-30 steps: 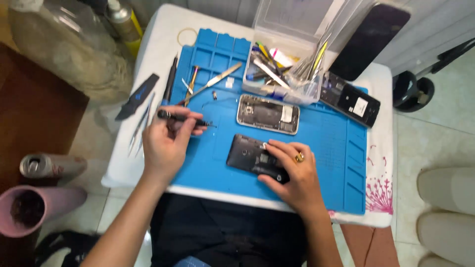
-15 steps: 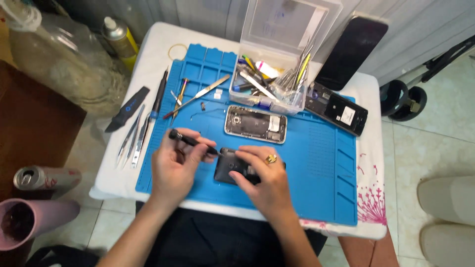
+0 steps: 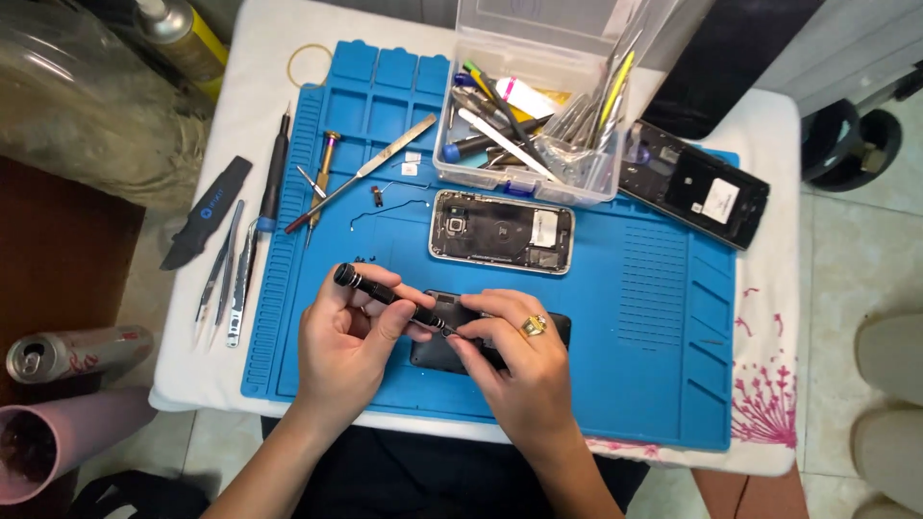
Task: Disassembling a mobile phone by removing screws from the internal frame and prying the components apart.
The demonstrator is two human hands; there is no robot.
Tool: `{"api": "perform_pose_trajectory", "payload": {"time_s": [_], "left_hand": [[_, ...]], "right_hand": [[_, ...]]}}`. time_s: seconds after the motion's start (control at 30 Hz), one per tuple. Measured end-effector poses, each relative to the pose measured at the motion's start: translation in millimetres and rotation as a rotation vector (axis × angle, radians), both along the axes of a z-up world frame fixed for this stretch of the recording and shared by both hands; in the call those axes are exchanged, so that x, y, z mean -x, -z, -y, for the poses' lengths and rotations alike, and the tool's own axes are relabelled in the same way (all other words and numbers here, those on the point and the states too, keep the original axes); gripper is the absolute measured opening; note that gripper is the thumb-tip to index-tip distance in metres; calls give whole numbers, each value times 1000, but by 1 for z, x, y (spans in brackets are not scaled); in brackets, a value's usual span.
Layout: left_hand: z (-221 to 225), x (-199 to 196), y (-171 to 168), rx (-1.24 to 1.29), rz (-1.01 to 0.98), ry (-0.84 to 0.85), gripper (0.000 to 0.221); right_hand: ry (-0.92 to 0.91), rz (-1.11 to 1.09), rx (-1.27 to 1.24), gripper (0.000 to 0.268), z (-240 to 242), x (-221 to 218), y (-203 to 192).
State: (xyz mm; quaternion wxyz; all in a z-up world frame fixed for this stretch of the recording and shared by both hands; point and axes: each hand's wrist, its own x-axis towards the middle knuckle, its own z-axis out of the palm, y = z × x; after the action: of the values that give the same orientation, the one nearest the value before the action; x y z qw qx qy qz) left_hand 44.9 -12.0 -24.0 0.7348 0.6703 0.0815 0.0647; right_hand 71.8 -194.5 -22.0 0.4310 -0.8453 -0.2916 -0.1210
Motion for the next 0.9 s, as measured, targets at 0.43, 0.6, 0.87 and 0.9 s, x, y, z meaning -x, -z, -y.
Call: {"api": "perform_pose_trajectory", "payload": {"time_s": [0.43,0.6,0.87,0.9], "left_hand": [[-1,1,-1,-19,13,17,18],[-1,1,0,-32,12,5,18],[1,-1,-1,-30,30,-16,17],[0,-1,-1,-24,25,-8,17]], "right_hand": [[8,3,40,14,-2,0,0],[6,14,39,14,-1,0,1],[-26,38,18,15,-1,-1,-2],[-17,32,18,15,-1,-1,-2]]}}
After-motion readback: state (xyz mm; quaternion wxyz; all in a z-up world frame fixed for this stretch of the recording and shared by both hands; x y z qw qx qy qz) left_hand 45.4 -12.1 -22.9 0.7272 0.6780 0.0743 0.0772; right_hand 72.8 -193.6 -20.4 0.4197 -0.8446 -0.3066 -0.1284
